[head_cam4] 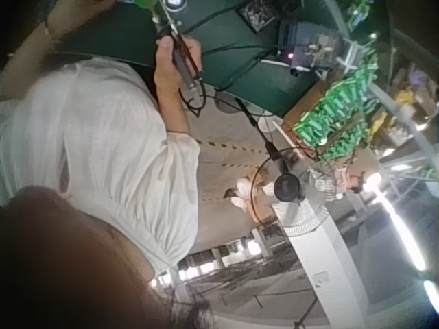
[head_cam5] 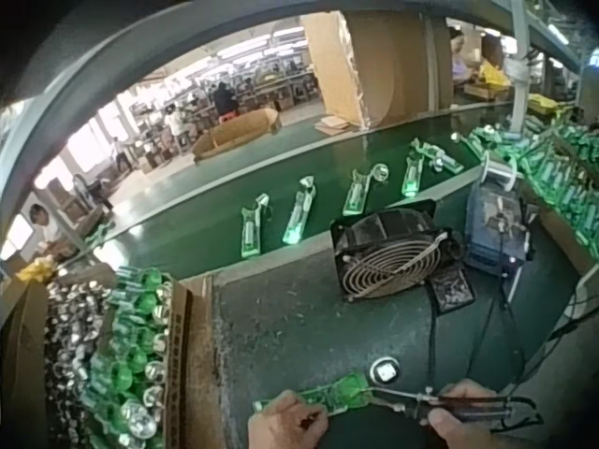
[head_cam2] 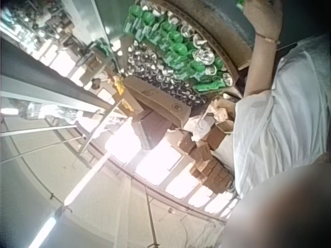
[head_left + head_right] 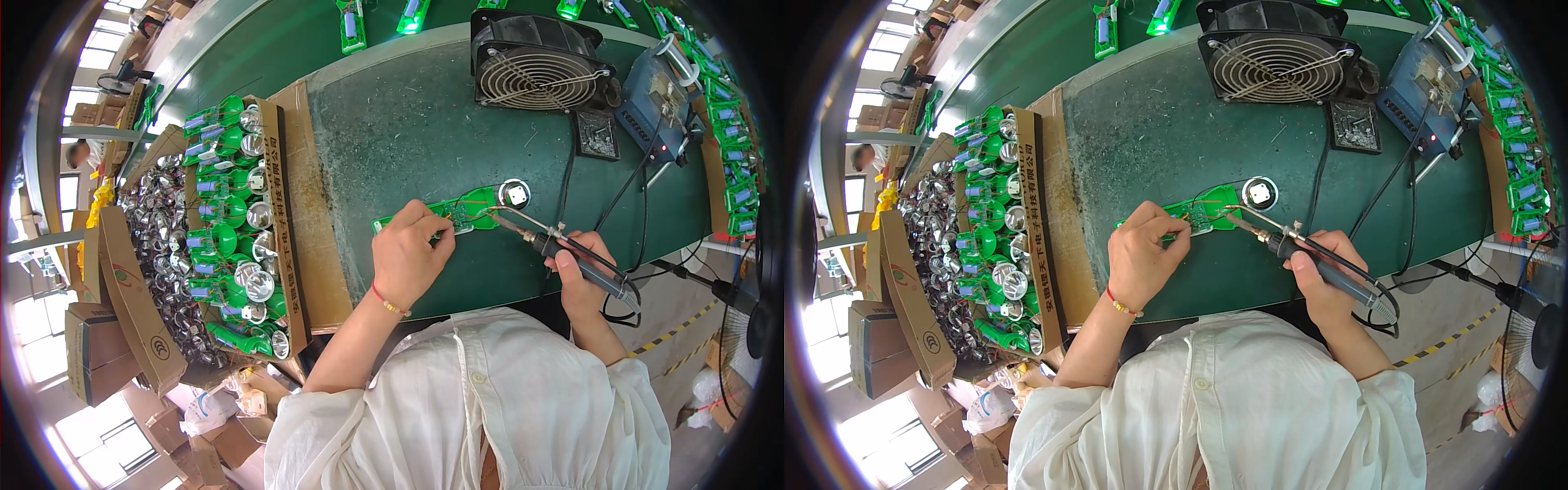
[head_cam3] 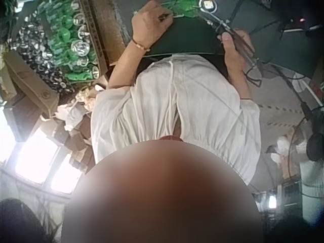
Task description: Assembling and soldering components for green plastic flashlights on a factory production line.
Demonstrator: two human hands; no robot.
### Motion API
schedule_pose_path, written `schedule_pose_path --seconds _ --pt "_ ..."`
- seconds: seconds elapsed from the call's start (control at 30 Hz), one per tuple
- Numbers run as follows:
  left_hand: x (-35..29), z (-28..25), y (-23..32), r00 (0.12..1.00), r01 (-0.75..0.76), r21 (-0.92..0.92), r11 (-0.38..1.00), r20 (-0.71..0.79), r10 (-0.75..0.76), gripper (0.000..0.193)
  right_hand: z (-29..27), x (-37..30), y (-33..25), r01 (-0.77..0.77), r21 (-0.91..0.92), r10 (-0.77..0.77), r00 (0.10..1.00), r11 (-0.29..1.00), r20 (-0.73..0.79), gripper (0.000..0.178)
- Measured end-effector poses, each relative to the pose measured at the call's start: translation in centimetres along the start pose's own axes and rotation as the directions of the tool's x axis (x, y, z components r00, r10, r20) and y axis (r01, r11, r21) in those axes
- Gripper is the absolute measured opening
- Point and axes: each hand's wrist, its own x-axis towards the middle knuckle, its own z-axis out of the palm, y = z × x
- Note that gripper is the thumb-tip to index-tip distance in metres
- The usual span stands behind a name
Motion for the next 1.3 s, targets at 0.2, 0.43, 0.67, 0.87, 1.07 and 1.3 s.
schedule_pose_path --seconds 0.2,0.43,0.67,0.87,1.07,1.3 --pt "0.1 -1.2 -0.1 0.996 -0.027 -0.02 0.999 0.086 0.028 0.011 -0.3 0.3 0.0 0.01 -0.005 -0.01 1.0 1.0 -0.011 0.016" --pt "0.2 -5.1 -3.6 0.955 -0.12 0.273 0.954 0.296 0.036 0.051 -0.7 0.8 0.1 -0.007 0.03 0.008 0.999 1.0 -0.042 0.016" --pt "11.0 -7.8 -7.3 0.96 0.139 0.387 0.911 -0.277 -0.029 0.041 -1.7 1.7 0.9 -0.032 0.031 0.035 0.993 0.999 -0.109 0.014" --pt "22.6 -7.5 -14.7 0.822 0.485 0.377 0.79 -0.504 -0.264 0.055 -1.7 0.9 1.0 -0.051 0.009 0.052 0.991 0.999 -0.121 0.013" --pt "21.9 -5.7 -14.2 0.888 0.366 0.507 0.78 -0.441 -0.13 0.055 -1.6 0.6 1.4 -0.025 -0.017 0.023 0.992 1.0 -0.123 0.016" --pt "11.6 -19.8 -3.5 0.993 0.106 0.625 0.773 -0.022 -0.118 0.02 0.0 1.8 1.9 0.008 -0.031 -0.009 1.0 0.999 -0.026 0.023"
